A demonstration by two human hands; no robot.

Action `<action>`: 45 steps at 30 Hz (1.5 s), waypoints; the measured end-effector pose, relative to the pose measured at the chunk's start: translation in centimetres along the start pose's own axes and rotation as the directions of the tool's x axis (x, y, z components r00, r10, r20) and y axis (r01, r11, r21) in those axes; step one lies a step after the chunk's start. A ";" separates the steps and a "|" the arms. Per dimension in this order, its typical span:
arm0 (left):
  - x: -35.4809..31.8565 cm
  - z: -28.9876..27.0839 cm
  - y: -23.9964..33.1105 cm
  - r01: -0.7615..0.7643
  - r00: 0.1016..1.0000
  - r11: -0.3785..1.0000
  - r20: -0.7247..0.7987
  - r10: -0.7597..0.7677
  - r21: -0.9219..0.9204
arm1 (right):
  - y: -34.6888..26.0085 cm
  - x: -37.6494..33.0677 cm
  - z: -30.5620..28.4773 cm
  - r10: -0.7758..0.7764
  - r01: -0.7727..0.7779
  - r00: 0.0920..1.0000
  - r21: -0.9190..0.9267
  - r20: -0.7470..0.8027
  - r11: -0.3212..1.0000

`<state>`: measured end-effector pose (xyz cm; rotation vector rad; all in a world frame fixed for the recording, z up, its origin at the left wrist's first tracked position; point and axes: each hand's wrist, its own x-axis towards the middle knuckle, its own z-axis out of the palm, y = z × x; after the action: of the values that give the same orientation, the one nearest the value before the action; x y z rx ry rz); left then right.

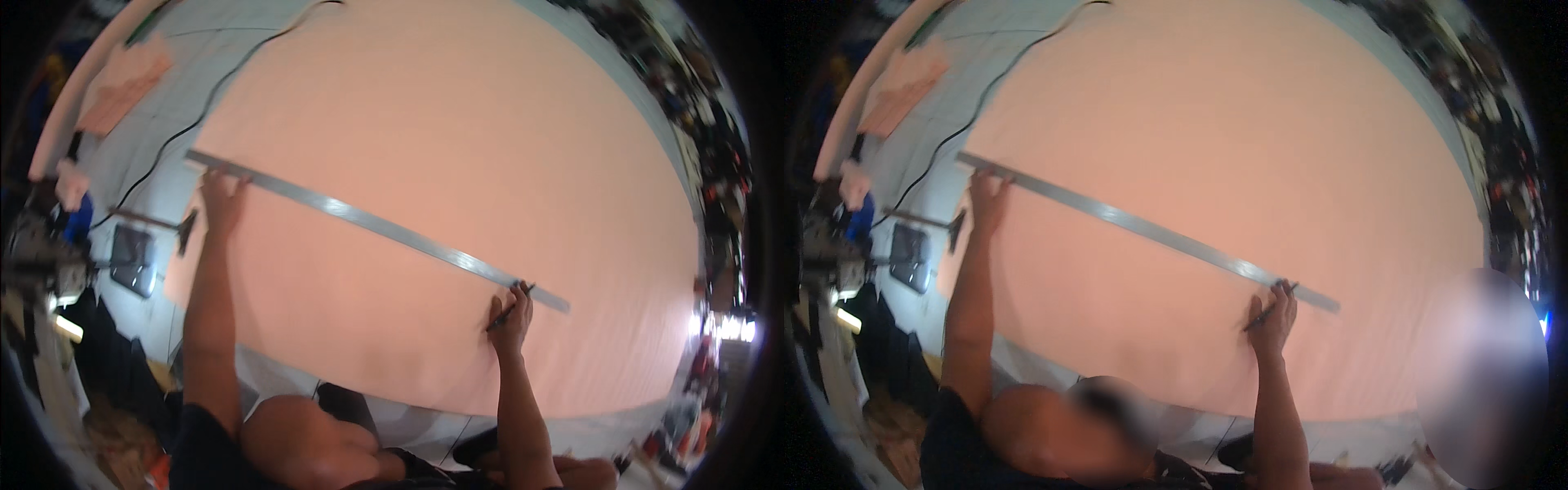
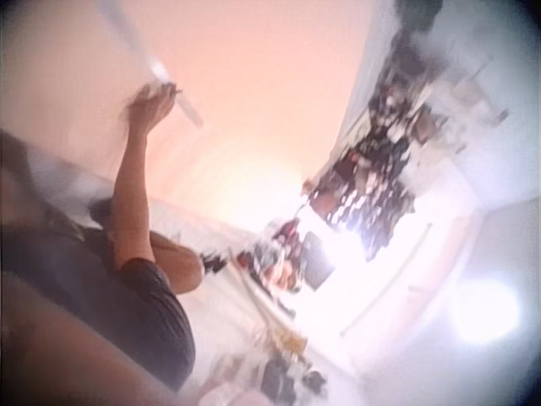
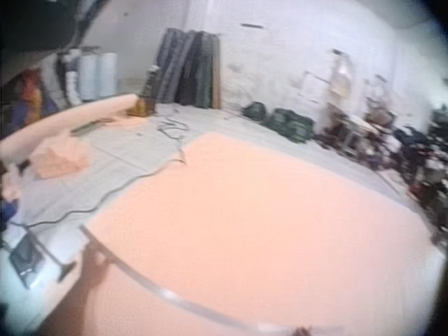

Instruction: The person uses a metal ruler and a pen to draw straight lines on a large piece of peach-colored fabric laid on the floor. They repeatedly reposition the ruler and mark multiple lines across the fabric surface.

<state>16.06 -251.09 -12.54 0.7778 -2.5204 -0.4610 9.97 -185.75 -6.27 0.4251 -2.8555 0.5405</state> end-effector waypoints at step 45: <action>0.7 -1.0 1.2 0.011 0.994 0.998 0.111 -0.018 0.069 | 1.7 0.3 -0.7 0.205 -0.197 0.976 -0.096 0.078 0.976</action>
<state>15.60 -250.75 -10.93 0.8175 -2.6481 -0.4365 9.23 -184.02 -6.07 0.1484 -3.0121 0.4379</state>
